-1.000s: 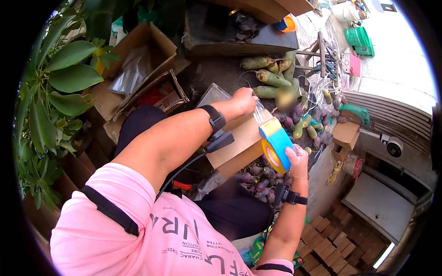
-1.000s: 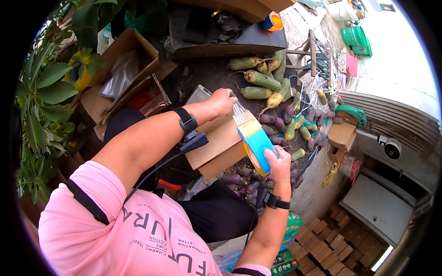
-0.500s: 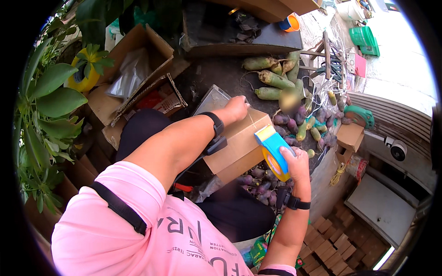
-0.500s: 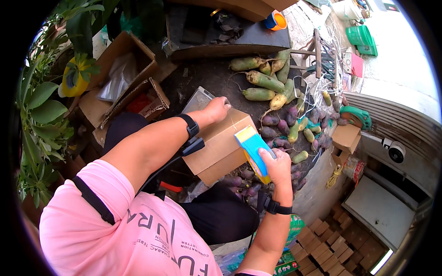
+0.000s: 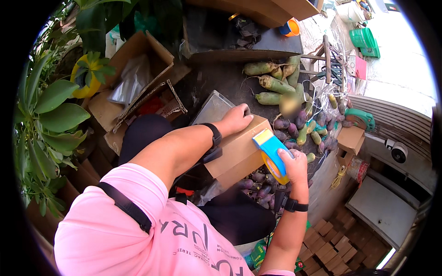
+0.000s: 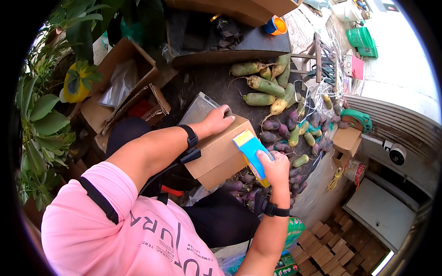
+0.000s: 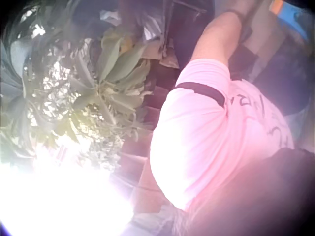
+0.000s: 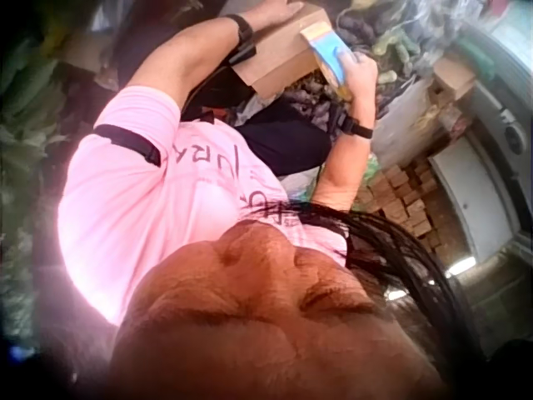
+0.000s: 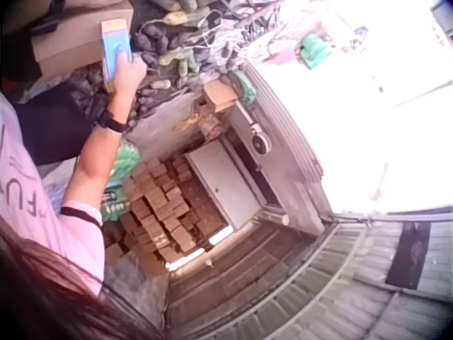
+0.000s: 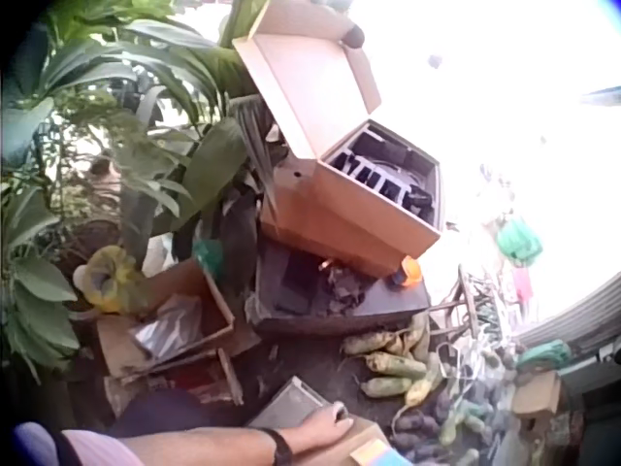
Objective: The person packs purple sweet potatoes into a cardboard box lined with a plastic bag. They use a utility knife to trim the stems of the vegetables before placing them inside. The person then seals the box with blue packing tape.
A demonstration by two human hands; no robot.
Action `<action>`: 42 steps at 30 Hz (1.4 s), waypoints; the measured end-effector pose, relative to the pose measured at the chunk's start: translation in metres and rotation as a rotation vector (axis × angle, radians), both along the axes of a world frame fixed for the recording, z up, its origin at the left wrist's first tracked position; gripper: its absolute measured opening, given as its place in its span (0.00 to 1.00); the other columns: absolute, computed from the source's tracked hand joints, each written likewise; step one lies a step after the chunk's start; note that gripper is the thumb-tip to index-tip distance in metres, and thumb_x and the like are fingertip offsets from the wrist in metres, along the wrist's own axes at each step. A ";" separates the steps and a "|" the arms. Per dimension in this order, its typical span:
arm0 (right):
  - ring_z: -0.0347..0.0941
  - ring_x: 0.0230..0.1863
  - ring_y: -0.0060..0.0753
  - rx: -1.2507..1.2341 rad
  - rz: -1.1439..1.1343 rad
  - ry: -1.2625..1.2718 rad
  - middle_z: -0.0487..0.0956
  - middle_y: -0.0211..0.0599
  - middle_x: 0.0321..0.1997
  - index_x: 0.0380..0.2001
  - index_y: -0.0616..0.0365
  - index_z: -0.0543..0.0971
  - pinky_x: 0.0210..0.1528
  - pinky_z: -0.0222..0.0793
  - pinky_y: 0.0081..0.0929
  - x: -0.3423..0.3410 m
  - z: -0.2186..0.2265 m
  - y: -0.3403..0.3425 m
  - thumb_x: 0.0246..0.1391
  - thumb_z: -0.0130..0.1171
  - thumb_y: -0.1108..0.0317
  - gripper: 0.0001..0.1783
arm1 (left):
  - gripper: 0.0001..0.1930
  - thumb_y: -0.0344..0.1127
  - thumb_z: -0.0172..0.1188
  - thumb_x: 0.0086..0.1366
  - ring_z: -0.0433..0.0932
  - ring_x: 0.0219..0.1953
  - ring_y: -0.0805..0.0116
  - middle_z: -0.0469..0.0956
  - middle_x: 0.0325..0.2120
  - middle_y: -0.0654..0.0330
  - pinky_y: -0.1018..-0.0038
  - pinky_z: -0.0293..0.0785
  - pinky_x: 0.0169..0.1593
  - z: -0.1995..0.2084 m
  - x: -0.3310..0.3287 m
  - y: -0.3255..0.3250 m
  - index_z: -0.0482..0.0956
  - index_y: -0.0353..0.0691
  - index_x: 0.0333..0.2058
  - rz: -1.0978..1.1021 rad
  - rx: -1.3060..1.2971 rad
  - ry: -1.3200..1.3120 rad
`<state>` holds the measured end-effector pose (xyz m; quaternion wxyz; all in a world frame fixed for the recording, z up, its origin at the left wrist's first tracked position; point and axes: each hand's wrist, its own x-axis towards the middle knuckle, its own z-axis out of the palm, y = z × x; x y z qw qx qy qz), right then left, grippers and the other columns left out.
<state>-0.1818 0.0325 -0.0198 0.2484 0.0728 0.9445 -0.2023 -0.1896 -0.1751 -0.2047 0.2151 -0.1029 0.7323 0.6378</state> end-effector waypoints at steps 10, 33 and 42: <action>0.80 0.27 0.46 0.041 0.045 -0.005 0.80 0.57 0.24 0.30 0.71 0.83 0.35 0.73 0.40 -0.011 -0.001 -0.002 0.44 0.66 0.46 0.30 | 0.13 0.33 0.53 0.61 0.81 0.47 0.53 0.82 0.43 0.52 0.57 0.76 0.48 0.005 -0.001 -0.009 0.82 0.39 0.42 -0.522 -0.708 -0.047; 0.78 0.51 0.54 0.120 0.047 -0.116 0.80 0.60 0.46 0.40 0.65 0.83 0.53 0.72 0.40 -0.014 -0.004 0.000 0.42 0.62 0.41 0.36 | 0.43 0.57 0.63 0.55 0.53 0.70 0.52 0.57 0.67 0.49 0.55 0.45 0.72 0.086 0.147 0.042 0.64 0.35 0.63 -0.649 -0.789 0.776; 0.82 0.36 0.44 -0.086 0.038 -0.003 0.83 0.56 0.31 0.36 0.71 0.83 0.43 0.74 0.37 0.018 -0.010 0.044 0.44 0.65 0.42 0.35 | 0.47 0.53 0.67 0.49 0.51 0.71 0.53 0.55 0.68 0.50 0.56 0.44 0.73 0.084 0.147 0.050 0.61 0.34 0.64 -0.662 -0.826 0.718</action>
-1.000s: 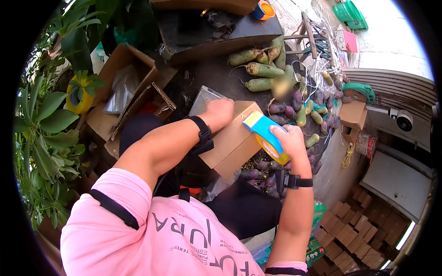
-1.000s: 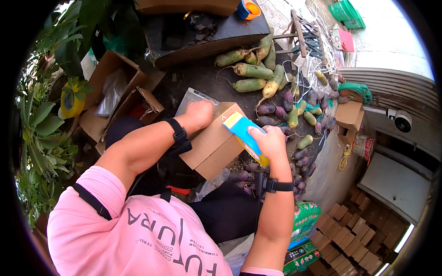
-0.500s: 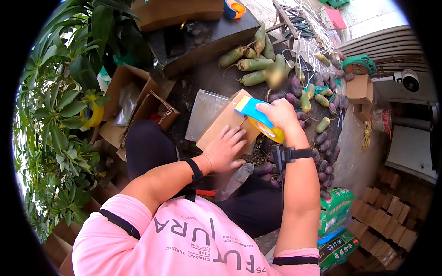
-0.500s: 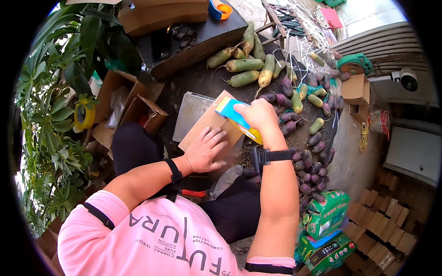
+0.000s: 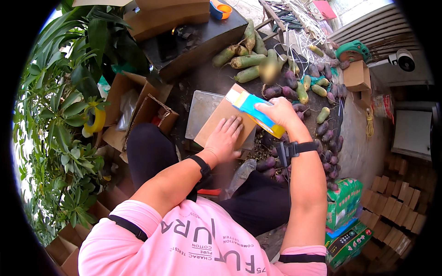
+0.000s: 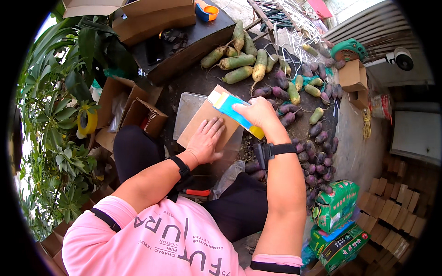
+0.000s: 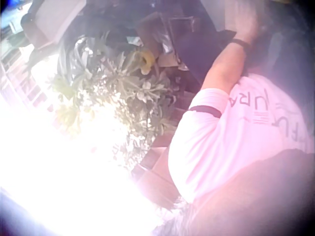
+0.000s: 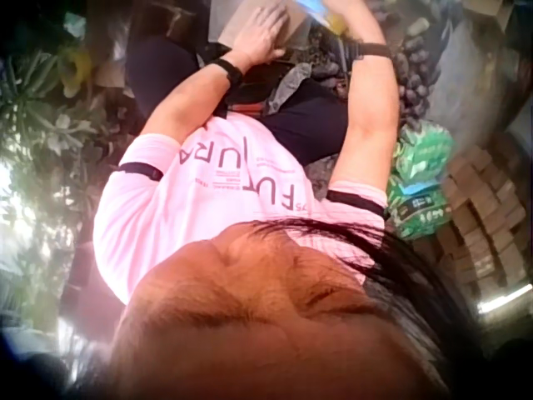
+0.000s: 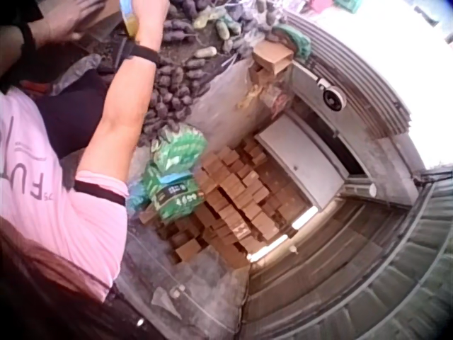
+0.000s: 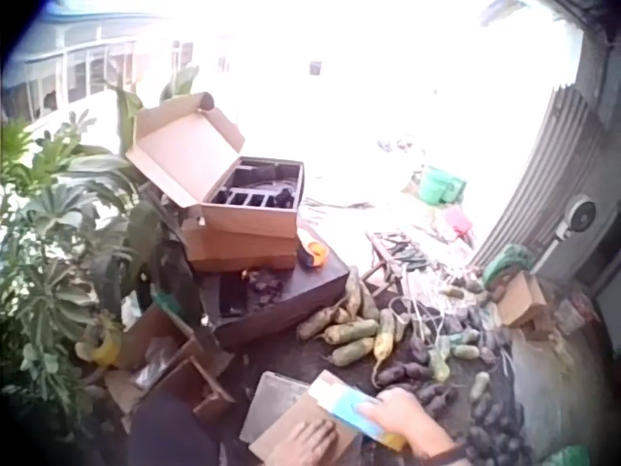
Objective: The person packs purple sweet potatoes into a cardboard box lined with a plastic bag. They use a utility knife to trim the stems of the vegetables before placing them inside. The person then seals the box with blue packing tape.
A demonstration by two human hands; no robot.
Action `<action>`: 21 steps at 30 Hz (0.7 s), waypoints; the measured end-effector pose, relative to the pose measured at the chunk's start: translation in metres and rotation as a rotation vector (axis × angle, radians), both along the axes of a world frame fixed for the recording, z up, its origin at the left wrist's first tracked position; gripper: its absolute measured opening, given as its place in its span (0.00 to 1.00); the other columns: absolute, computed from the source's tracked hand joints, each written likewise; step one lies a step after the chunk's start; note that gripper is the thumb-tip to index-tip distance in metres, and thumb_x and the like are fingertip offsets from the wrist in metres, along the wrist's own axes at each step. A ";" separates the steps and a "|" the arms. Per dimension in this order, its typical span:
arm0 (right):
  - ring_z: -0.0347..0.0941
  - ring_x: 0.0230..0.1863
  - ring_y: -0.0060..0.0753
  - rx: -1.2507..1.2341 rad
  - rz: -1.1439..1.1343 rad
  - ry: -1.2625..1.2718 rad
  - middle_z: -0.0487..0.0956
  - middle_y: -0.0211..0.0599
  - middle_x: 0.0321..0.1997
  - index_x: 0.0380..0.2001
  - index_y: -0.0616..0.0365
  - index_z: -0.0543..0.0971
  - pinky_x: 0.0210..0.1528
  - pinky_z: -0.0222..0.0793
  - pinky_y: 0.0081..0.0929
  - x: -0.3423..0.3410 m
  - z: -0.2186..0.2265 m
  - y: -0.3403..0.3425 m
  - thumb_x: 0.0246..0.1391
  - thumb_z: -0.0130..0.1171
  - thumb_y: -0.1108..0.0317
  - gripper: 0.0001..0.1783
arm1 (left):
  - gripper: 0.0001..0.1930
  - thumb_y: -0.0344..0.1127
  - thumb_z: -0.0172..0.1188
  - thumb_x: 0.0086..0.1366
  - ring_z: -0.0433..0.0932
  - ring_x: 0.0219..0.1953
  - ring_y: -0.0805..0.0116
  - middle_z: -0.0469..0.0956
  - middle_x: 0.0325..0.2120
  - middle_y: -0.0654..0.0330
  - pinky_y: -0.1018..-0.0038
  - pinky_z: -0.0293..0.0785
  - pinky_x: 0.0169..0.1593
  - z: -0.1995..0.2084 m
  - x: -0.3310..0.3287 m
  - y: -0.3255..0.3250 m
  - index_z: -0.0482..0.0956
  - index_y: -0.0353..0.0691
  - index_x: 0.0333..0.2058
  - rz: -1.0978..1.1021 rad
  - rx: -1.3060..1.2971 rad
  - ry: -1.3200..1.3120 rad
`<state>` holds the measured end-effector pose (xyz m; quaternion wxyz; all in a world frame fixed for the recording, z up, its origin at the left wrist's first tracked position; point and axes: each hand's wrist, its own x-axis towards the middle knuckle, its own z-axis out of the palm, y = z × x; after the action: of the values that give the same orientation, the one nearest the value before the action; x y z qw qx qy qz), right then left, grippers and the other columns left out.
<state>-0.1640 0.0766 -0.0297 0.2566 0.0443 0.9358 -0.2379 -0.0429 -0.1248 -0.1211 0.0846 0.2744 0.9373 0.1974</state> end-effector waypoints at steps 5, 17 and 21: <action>0.81 0.33 0.46 -0.015 0.013 -0.016 0.82 0.55 0.30 0.33 0.69 0.83 0.40 0.74 0.39 0.042 0.024 0.058 0.44 0.64 0.42 0.33 | 0.46 0.53 0.66 0.51 0.51 0.72 0.53 0.56 0.68 0.50 0.57 0.44 0.73 0.000 0.000 -0.002 0.61 0.34 0.64 0.008 -0.006 -0.009; 0.81 0.41 0.55 0.158 -0.133 -0.119 0.82 0.60 0.36 0.36 0.68 0.83 0.46 0.74 0.43 0.089 -0.006 0.111 0.42 0.64 0.42 0.34 | 0.43 0.54 0.63 0.53 0.51 0.72 0.54 0.56 0.68 0.51 0.57 0.43 0.73 -0.004 -0.001 0.003 0.63 0.35 0.63 0.026 -0.006 0.014; 0.79 0.49 0.52 0.301 -0.162 -0.209 0.81 0.56 0.45 0.38 0.63 0.84 0.52 0.73 0.41 0.068 -0.010 0.073 0.42 0.63 0.43 0.31 | 0.44 0.53 0.64 0.51 0.51 0.71 0.53 0.57 0.68 0.50 0.58 0.43 0.73 -0.001 -0.002 0.004 0.63 0.35 0.63 0.024 0.004 0.020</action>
<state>-0.0960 0.1501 -0.0394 0.3227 0.1818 0.9224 -0.1092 -0.0445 -0.1212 -0.1226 0.0722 0.2653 0.9409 0.1976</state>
